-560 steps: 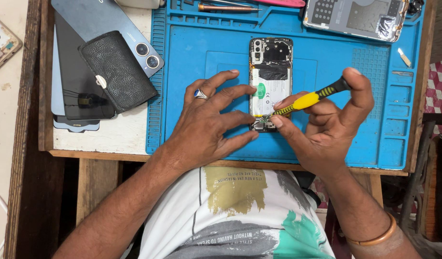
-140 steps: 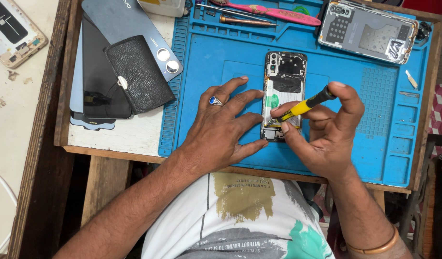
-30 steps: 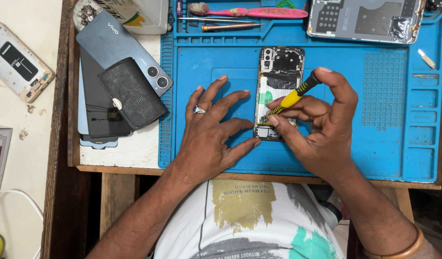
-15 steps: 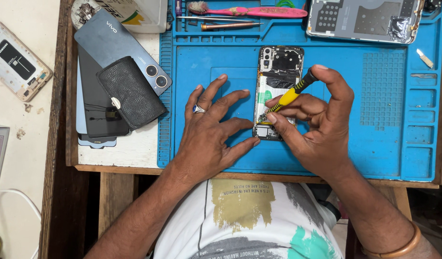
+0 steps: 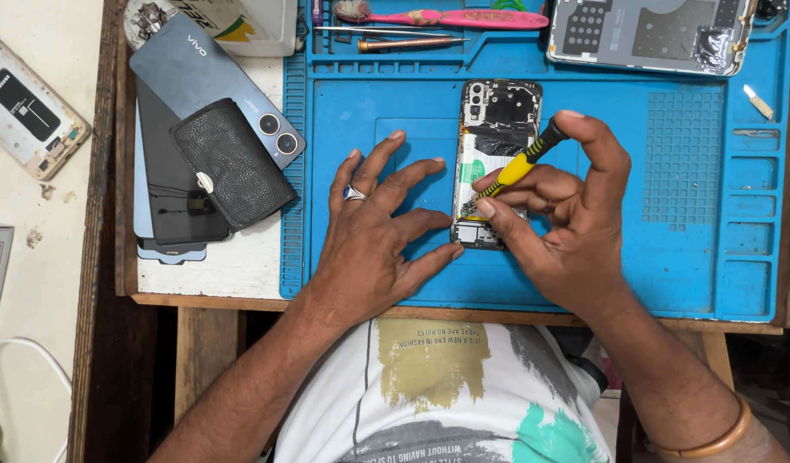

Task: The person uses a yellow-handled screwdriver to unscrew and remove a metal bracket from the bottom of a disassembled smartphone. The phone is held steady on a blue work mat while the person carefully loosens the screws and lifts the bracket away.

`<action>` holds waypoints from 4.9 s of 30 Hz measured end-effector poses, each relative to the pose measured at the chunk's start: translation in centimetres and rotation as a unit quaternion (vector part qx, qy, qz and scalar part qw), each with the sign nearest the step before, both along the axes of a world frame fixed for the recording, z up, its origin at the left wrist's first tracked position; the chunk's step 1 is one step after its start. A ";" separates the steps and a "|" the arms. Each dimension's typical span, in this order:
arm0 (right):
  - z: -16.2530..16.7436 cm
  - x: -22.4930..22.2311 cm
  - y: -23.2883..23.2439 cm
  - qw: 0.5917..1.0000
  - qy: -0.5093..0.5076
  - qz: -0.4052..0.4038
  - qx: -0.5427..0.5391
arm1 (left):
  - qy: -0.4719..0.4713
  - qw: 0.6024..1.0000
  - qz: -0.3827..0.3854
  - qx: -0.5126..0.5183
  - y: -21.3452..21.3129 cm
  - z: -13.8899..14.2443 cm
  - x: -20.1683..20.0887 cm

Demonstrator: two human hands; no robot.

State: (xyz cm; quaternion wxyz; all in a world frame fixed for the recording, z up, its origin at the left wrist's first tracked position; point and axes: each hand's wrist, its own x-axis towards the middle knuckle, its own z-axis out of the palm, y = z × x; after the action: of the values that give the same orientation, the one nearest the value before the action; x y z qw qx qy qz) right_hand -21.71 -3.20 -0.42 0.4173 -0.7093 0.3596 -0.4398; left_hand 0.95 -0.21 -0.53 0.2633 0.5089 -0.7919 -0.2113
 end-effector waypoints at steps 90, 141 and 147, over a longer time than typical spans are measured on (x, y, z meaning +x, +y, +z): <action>0.5 -2.4 -1.1 0.989 0.053 0.090 -0.103 | -0.008 1.000 0.001 -0.003 -0.1 0.4 0.0; 0.2 -2.4 -0.9 0.993 0.043 0.065 -0.090 | -0.008 1.000 0.001 0.000 -0.1 0.1 0.0; 0.6 -2.3 -1.3 0.978 0.084 0.054 -0.182 | -0.009 1.000 0.000 -0.003 -0.1 0.2 0.0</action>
State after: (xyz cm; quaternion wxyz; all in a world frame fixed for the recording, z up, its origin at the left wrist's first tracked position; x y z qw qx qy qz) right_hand -24.01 -4.55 0.15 0.2726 -0.8261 0.2681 -0.4139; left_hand 0.92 -0.32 -0.35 0.2576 0.5099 -0.7949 -0.2042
